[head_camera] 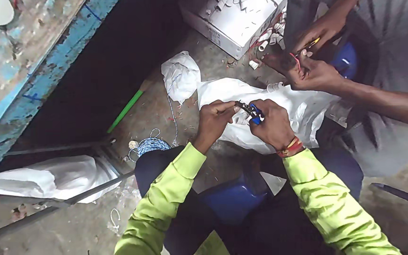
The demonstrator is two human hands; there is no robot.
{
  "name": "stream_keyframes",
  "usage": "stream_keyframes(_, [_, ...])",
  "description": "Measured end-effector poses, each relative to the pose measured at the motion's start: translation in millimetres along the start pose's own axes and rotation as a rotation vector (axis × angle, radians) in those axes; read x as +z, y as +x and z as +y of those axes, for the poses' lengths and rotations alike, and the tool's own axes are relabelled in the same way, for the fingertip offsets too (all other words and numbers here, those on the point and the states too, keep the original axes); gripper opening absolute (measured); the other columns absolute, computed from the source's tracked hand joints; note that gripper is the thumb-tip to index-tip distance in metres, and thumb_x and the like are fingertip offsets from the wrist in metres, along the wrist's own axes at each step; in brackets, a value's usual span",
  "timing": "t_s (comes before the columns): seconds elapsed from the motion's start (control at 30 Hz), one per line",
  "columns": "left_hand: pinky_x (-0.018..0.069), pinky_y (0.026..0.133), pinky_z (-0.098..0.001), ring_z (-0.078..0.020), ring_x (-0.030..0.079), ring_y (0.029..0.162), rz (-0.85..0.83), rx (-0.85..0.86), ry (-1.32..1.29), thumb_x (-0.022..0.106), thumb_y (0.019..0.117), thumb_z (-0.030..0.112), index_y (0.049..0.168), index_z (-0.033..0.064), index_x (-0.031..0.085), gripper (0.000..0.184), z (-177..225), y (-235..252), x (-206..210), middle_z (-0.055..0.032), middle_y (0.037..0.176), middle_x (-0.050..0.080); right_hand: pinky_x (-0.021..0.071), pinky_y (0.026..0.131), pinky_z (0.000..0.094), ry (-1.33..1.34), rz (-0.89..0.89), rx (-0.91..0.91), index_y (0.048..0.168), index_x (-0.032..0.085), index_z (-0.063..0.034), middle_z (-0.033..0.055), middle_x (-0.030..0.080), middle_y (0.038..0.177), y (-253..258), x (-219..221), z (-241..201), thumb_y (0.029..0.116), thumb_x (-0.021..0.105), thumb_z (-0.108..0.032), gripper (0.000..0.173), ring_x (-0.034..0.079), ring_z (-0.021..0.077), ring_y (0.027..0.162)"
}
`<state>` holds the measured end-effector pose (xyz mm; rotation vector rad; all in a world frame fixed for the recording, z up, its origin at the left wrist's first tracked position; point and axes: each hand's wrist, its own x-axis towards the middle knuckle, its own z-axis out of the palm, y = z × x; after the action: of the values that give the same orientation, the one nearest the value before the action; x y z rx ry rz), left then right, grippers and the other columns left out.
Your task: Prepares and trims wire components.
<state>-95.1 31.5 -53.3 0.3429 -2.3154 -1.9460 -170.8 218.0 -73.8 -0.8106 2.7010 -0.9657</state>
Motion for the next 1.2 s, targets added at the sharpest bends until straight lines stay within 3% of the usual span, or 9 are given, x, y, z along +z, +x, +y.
stream_keyframes(0.37, [0.0489,0.05,-0.0209,-0.0099,0.055,0.058,-0.009,0.022,0.014,0.071,0.0945,0.004,0.11,0.0013,0.076,0.017,-2,1,-1,-0.0071,0.087,0.064,0.0503,0.06,0.0541,-0.038,0.018,-0.021,0.105,0.069,-0.0004,0.0187,0.063,0.086,-1,1,0,0.072,0.069,-0.01,0.034,0.065,0.038,0.076])
stream_keyframes(0.53, [0.051,0.06,-0.0201,-0.0058,0.059,0.067,0.084,0.088,-0.013,0.075,0.089,0.003,0.1,0.0,0.079,0.012,-10,17,6,-0.0025,0.08,0.065,0.0489,0.057,0.0533,0.047,-0.022,0.044,0.105,0.069,-0.0027,0.0161,0.063,0.085,-1,2,0,0.0744,0.067,-0.01,0.032,0.064,0.0341,0.073])
stream_keyframes(0.67, [0.0513,0.065,-0.0199,-0.0052,0.06,0.072,0.107,0.109,-0.001,0.075,0.0892,0.003,0.099,0.001,0.079,0.011,-11,18,7,-0.0013,0.08,0.065,0.0412,0.05,0.0413,0.347,-0.106,0.18,0.1,0.069,-0.0095,0.0045,0.059,0.072,-4,9,-3,0.0788,0.064,-0.008,0.022,0.053,0.0177,0.058])
stream_keyframes(0.8, [0.0448,0.055,-0.022,-0.0089,0.053,0.065,0.069,0.025,0.027,0.071,0.0961,0.013,0.109,0.0071,0.078,0.015,-3,2,2,-0.0017,0.084,0.061,0.0419,0.049,0.0206,1.024,-0.297,0.423,0.096,0.065,-0.0102,-0.0051,0.053,0.066,-8,16,-12,0.0859,0.056,-0.002,0.017,0.045,0.0031,0.052])
stream_keyframes(0.9, [0.0421,0.05,-0.0228,-0.0098,0.05,0.06,0.103,-0.046,-0.004,0.071,0.0966,0.017,0.11,0.0094,0.078,0.017,0,-4,3,-0.0015,0.081,0.06,0.0492,0.052,0.0227,1.425,-0.271,0.668,0.093,0.062,-0.0116,-0.0044,0.057,0.068,-8,18,-16,0.081,0.051,-0.003,0.019,0.053,0.0047,0.055])
stream_keyframes(1.0, [0.0468,0.053,-0.0239,-0.0102,0.054,0.063,0.1,-0.104,-0.046,0.071,0.0957,0.011,0.109,0.0073,0.078,0.016,-2,-19,0,-0.0028,0.085,0.063,0.0537,0.06,0.0211,1.775,0.215,0.798,0.087,0.052,-0.02,-0.0046,0.057,0.071,9,-15,24,0.0929,0.041,-0.015,0.014,0.059,0.0055,0.062])
stream_keyframes(1.07, [0.0437,0.05,-0.0218,-0.008,0.049,0.058,0.095,-0.13,-0.142,0.07,0.096,0.008,0.112,0.007,0.077,0.018,-9,-21,-5,-0.0024,0.087,0.064,0.0541,0.061,0.0264,1.679,0.337,0.724,0.089,0.054,-0.0194,-0.004,0.056,0.067,22,-36,40,0.0887,0.042,-0.012,0.014,0.058,0.0087,0.06])
stream_keyframes(1.13, [0.0406,0.049,-0.0191,-0.0048,0.046,0.056,0.057,-0.155,-0.26,0.067,0.0973,0.009,0.116,0.0085,0.075,0.02,-18,-23,-8,-0.0013,0.087,0.066,0.0583,0.064,0.0339,1.478,0.256,0.708,0.093,0.059,-0.0202,-0.0061,0.057,0.065,15,-28,39,0.0847,0.045,-0.011,0.018,0.059,0.01,0.059])
stream_keyframes(1.2, [0.0414,0.049,-0.0173,-0.0034,0.048,0.056,0.015,-0.137,-0.356,0.065,0.0979,0.008,0.116,0.0079,0.075,0.02,-17,-21,-8,-0.0013,0.087,0.068,0.0589,0.073,0.0423,1.375,0.108,0.755,0.105,0.06,-0.0185,-0.0046,0.056,0.073,12,-13,32,0.0876,0.047,-0.012,0.023,0.06,0.0135,0.067])
